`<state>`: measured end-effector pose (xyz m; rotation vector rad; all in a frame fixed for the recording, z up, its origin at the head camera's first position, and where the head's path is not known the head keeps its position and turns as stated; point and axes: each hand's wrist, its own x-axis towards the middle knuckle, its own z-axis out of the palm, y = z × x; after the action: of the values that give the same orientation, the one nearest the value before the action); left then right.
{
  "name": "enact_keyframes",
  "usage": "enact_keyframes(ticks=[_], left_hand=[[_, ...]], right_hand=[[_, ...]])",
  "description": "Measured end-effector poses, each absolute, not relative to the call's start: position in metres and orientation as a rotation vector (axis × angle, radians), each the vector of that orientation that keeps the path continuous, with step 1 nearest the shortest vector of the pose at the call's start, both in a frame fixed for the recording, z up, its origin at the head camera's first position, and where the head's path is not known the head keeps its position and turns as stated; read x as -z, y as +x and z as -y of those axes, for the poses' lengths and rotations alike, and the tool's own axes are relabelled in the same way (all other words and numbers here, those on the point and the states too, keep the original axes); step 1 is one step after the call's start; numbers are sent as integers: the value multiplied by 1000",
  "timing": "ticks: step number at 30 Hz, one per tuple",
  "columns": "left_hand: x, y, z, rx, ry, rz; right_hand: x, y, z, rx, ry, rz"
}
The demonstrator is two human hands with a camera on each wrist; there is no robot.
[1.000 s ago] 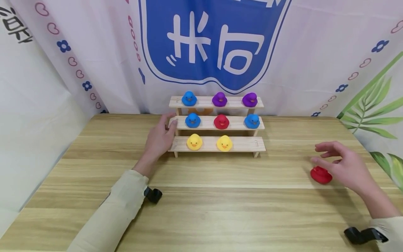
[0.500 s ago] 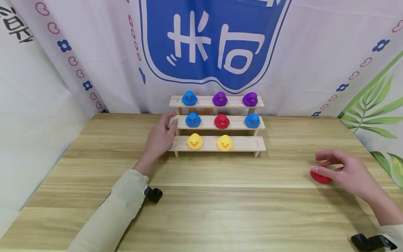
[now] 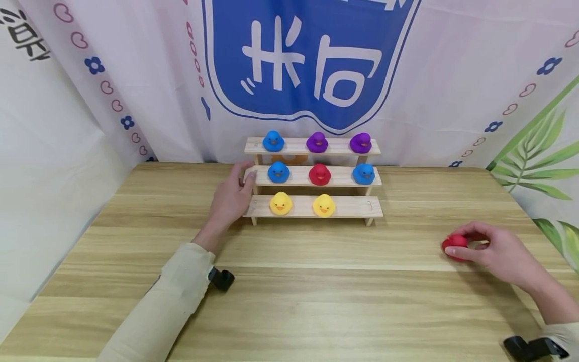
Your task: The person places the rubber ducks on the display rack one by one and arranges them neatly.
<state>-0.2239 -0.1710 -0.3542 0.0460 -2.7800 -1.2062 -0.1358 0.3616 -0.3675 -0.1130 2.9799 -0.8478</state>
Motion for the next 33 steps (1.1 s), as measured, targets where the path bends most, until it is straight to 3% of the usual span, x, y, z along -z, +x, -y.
enact_keyframes(ticks=[33], left_hand=[[357,-225,173,1187,18,2771]], right_hand=[[359,-145,-337,991,-174,-3171]])
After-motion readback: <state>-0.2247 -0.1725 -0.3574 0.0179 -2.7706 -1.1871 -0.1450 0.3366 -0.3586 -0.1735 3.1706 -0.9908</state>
